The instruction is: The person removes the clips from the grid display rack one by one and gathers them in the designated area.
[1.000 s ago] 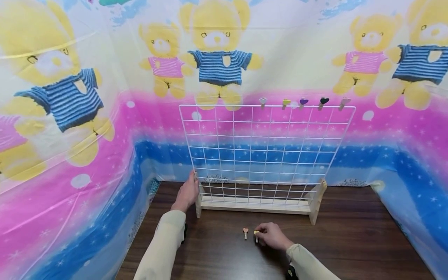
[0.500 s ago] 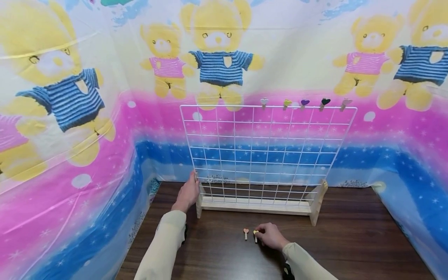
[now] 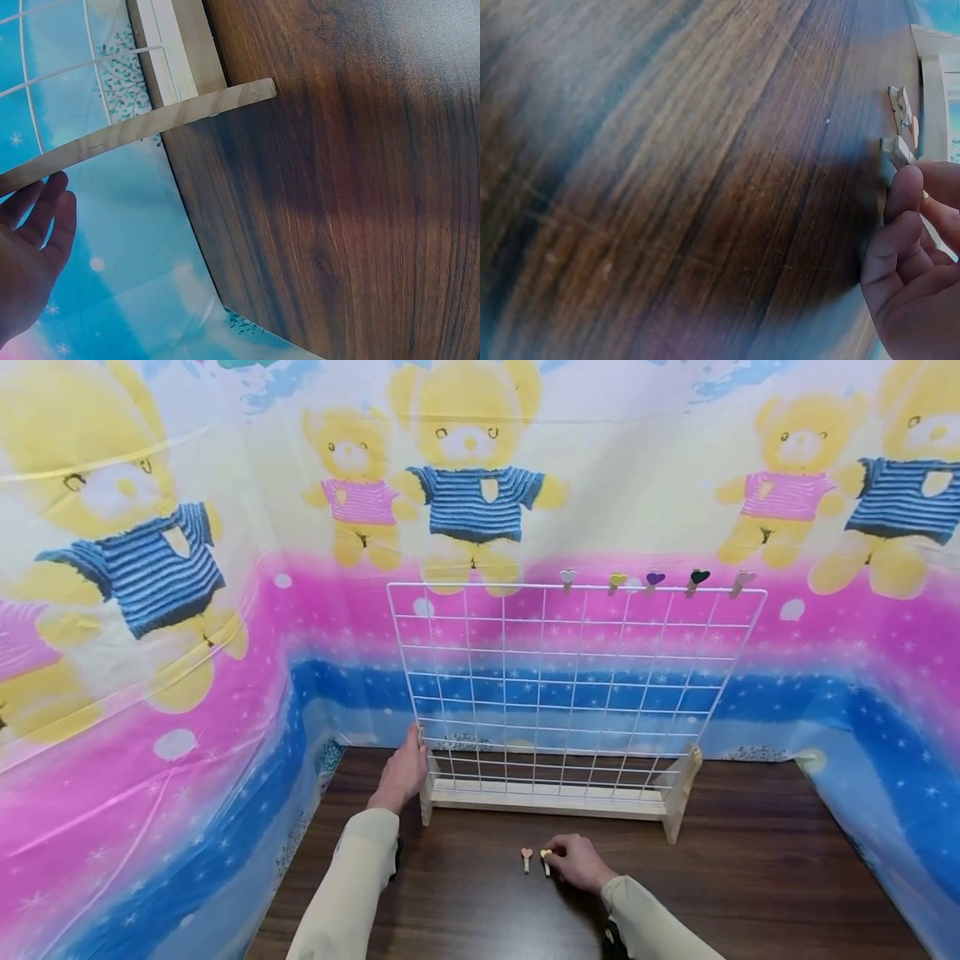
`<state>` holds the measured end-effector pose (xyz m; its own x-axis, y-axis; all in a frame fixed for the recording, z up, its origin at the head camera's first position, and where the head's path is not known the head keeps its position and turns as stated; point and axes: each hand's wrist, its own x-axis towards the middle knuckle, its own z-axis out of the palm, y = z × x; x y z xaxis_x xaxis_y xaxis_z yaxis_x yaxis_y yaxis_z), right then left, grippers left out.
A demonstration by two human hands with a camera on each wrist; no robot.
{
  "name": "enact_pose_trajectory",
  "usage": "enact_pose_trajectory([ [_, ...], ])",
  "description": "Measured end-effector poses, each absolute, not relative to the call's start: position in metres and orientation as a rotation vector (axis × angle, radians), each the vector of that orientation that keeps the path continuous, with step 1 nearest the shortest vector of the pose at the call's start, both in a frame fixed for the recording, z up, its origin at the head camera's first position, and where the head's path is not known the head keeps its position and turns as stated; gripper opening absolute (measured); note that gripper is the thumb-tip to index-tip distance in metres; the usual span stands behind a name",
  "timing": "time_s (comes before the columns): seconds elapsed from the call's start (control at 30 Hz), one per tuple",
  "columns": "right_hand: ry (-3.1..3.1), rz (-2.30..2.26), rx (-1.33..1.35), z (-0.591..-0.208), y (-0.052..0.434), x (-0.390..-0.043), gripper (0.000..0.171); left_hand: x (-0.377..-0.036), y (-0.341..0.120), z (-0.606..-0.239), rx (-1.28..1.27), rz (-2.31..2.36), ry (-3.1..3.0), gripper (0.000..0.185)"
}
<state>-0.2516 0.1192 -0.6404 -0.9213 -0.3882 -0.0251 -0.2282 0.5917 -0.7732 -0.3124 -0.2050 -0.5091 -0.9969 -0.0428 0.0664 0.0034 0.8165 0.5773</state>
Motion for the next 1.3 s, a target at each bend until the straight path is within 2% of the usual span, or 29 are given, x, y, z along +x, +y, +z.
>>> enact_pose_trajectory([
  [0.27, 2.661, -1.179, -0.581, -0.638, 0.120, -0.255, 0.009, -0.314, -0.205, -0.505, 0.018, -0.912, -2.917, 0.050],
  [0.93, 2.757, -1.150, -0.557, -0.632, 0.123, -0.257, 0.007, -0.316, -0.203, -0.505, 0.033, -0.914, -2.917, 0.050],
  [1.3, 2.825, -1.088, -0.543, -0.621, 0.150, -0.260, 0.013, -0.315, -0.204, -0.511, 0.049, -0.919, -2.930, 0.052],
])
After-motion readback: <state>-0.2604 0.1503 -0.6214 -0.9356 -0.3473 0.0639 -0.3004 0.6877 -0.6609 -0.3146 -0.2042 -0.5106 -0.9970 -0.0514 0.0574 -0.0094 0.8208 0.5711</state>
